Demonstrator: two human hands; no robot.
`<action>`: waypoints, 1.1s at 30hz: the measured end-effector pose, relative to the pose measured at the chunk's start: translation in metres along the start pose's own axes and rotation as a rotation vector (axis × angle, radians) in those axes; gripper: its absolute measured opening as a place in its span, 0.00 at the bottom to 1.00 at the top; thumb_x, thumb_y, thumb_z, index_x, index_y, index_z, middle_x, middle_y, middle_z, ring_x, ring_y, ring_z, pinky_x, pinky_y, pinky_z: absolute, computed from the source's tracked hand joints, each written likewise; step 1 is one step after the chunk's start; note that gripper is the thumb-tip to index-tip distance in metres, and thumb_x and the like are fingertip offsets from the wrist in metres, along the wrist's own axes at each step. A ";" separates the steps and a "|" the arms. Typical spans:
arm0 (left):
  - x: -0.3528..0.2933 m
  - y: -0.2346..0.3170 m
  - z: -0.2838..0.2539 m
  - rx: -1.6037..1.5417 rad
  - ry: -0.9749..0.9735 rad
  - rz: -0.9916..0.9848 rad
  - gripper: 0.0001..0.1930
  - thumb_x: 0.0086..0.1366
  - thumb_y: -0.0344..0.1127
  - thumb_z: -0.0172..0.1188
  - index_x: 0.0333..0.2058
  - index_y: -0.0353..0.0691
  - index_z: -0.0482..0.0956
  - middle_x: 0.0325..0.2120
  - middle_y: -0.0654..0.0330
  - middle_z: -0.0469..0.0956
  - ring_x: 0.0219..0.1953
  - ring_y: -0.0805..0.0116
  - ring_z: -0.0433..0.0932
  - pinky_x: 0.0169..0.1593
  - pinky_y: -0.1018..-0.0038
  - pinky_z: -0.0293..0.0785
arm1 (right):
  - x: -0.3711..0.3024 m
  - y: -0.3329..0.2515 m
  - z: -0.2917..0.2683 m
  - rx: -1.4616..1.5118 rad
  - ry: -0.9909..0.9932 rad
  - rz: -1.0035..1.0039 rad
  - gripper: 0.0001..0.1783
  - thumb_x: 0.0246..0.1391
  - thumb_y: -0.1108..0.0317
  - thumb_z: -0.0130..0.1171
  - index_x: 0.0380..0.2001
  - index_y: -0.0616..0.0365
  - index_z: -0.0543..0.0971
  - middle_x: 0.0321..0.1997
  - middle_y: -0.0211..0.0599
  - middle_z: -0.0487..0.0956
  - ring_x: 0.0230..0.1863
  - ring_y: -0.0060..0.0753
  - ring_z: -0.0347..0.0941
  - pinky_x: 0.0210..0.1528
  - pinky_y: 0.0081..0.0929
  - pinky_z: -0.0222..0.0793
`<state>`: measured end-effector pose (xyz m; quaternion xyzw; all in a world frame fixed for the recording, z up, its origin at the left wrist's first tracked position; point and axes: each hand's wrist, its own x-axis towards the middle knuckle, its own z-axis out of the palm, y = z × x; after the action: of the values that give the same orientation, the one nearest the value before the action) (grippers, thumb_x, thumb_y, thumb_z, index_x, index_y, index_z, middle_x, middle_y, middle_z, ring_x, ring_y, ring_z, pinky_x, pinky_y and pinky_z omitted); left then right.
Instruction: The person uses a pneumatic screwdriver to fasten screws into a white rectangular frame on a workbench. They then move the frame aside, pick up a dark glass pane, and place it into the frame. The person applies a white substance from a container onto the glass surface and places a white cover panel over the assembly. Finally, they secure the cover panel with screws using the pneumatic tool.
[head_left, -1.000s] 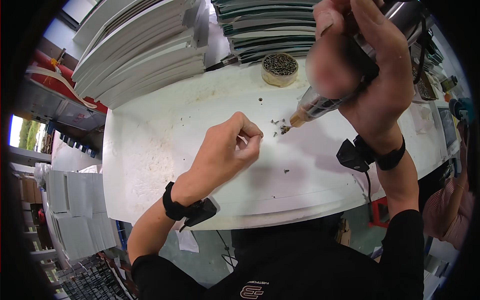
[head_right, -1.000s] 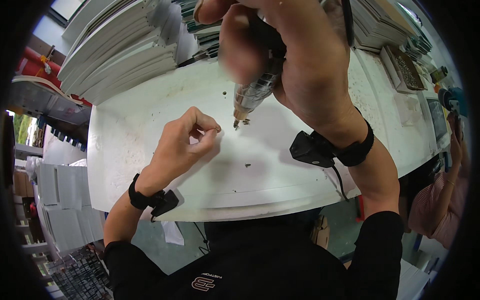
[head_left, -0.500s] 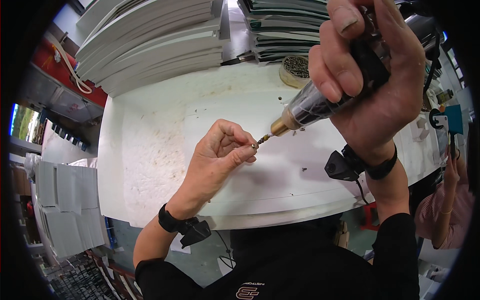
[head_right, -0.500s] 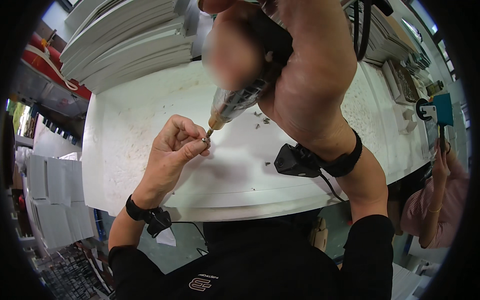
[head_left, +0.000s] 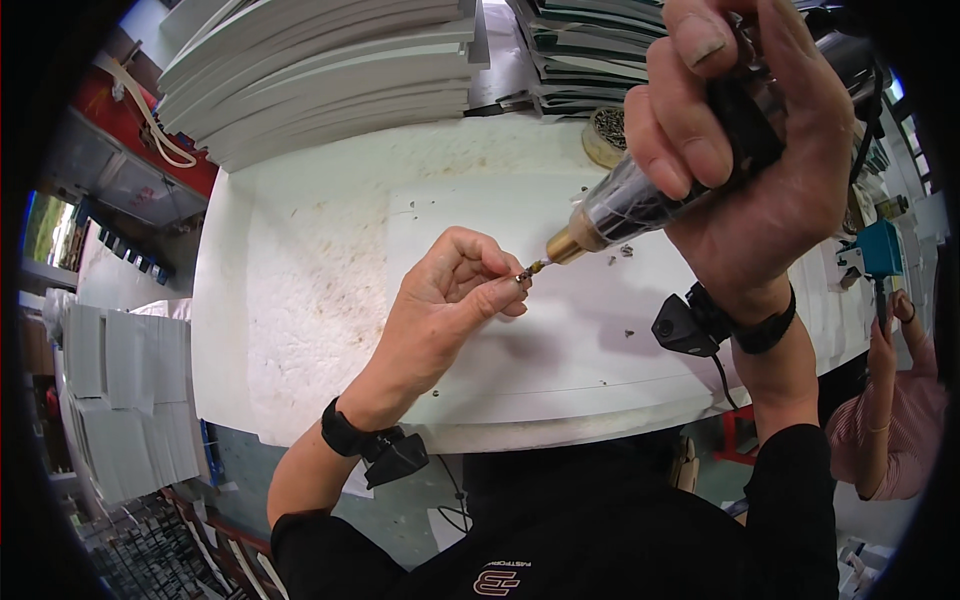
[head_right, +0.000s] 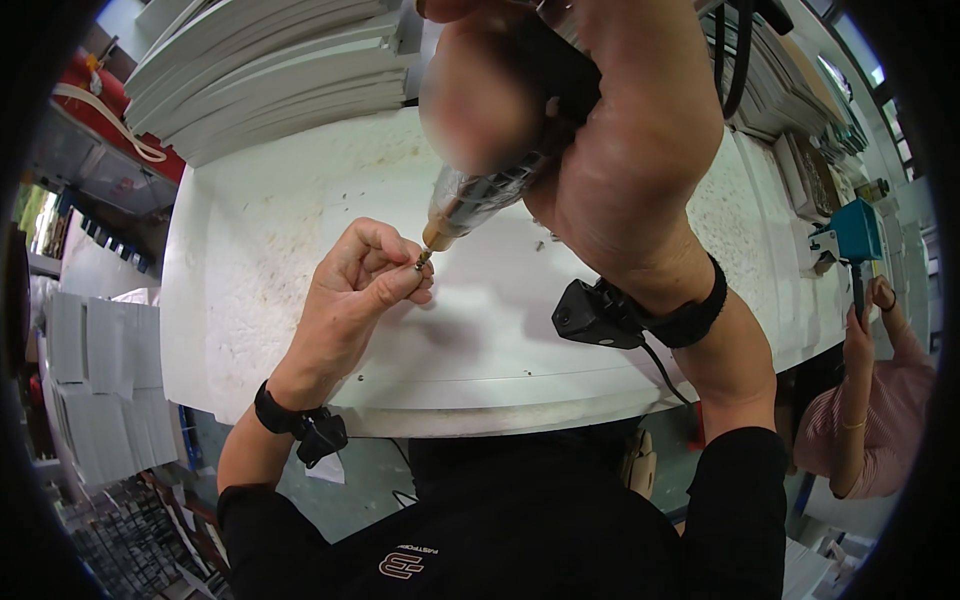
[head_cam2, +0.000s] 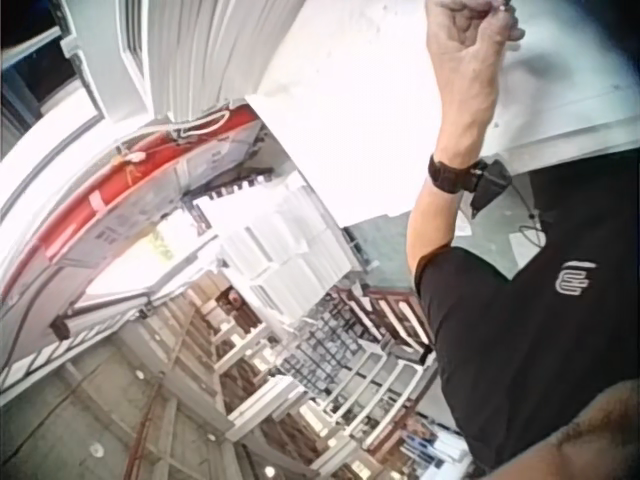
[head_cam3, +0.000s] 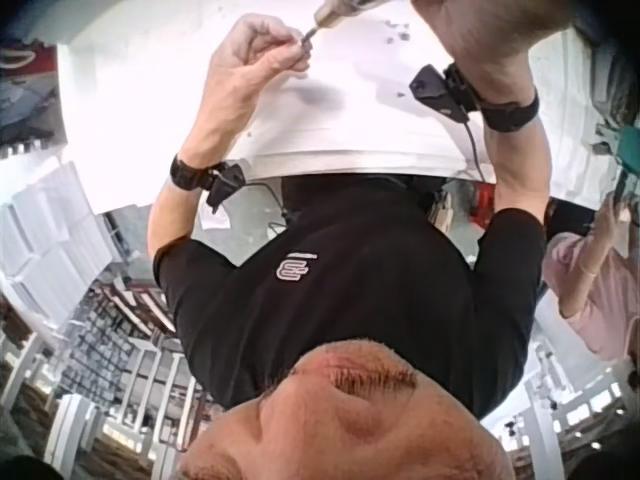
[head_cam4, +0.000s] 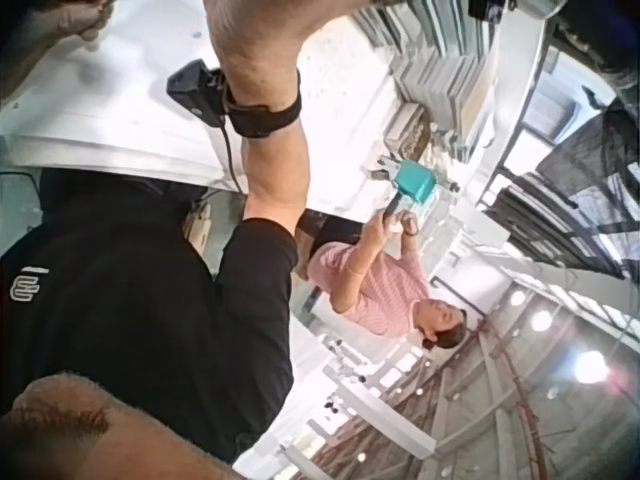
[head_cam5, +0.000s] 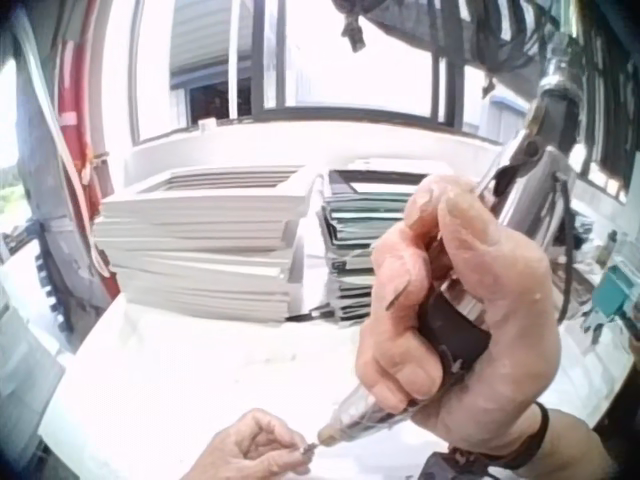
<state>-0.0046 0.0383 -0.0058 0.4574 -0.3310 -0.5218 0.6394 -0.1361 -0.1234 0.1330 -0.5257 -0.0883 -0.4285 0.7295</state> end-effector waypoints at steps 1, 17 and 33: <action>0.000 0.001 0.000 -0.001 0.002 0.006 0.10 0.71 0.29 0.64 0.43 0.40 0.70 0.40 0.60 0.79 0.41 0.73 0.80 0.49 0.74 0.78 | 0.001 0.003 -0.003 0.027 0.001 0.008 0.16 0.73 0.55 0.45 0.42 0.58 0.70 0.30 0.35 0.78 0.12 0.20 0.66 0.13 0.22 0.70; 0.032 0.033 -0.060 0.800 0.203 0.291 0.10 0.70 0.24 0.58 0.49 0.37 0.74 0.45 0.59 0.83 0.51 0.71 0.82 0.59 0.71 0.72 | 0.057 0.082 0.028 -0.275 -0.113 -0.029 0.10 0.68 0.64 0.57 0.33 0.58 0.75 0.24 0.30 0.76 0.15 0.14 0.68 0.15 0.17 0.63; 0.036 0.022 -0.078 0.723 0.235 0.095 0.12 0.72 0.25 0.53 0.52 0.37 0.72 0.45 0.63 0.83 0.36 0.82 0.72 0.42 0.81 0.72 | 0.064 0.132 0.013 -0.299 -0.115 -0.012 0.08 0.68 0.65 0.58 0.34 0.57 0.76 0.24 0.28 0.77 0.16 0.13 0.69 0.15 0.16 0.65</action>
<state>0.0822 0.0231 -0.0151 0.6942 -0.4390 -0.2852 0.4940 0.0021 -0.1354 0.0847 -0.6517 -0.0684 -0.4104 0.6342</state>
